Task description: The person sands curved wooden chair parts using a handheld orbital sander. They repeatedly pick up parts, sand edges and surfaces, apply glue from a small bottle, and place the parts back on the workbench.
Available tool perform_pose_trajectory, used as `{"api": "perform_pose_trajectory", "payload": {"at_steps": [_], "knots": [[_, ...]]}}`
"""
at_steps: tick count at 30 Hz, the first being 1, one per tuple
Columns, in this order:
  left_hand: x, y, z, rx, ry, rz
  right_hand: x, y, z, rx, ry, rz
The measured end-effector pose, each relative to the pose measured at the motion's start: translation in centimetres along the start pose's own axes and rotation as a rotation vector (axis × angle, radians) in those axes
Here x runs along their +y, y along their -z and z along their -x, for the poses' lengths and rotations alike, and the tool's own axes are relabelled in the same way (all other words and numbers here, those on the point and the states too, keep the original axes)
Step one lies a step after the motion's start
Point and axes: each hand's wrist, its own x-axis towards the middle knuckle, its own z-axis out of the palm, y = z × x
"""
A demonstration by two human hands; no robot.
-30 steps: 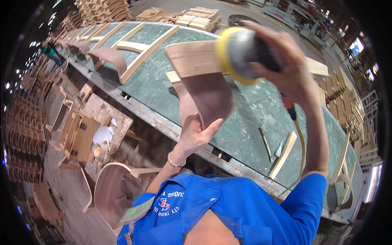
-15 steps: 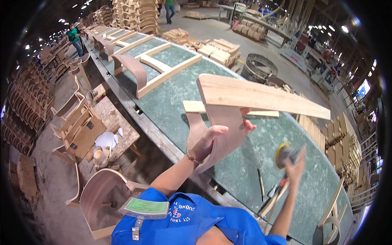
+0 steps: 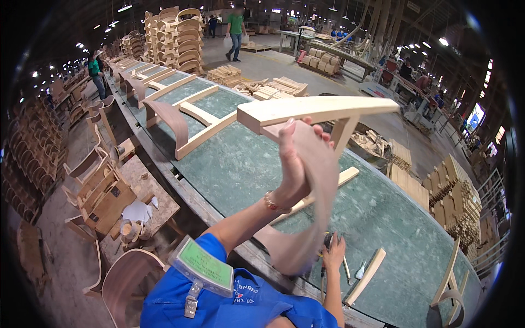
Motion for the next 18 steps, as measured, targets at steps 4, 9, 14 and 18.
{"api": "perform_pose_trajectory", "payload": {"at_steps": [4,9,14,18], "knots": [[-1.2,-3.0,1.7,0.039,-0.058,-0.188,-2.9,2.4,3.9,-0.247,-0.615,-1.361],[-3.3,-3.9,5.7,-0.121,-0.237,-0.296,-2.7,4.6,3.5,-0.387,-1.067,-2.368],[-2.5,-8.6,10.2,-0.232,-0.223,-0.216,-0.1,2.5,3.6,-0.583,-1.072,-1.809],[-3.2,-9.3,13.8,-0.16,-0.247,-0.286,-10.4,2.5,6.7,-0.866,-1.163,-2.031]]}}
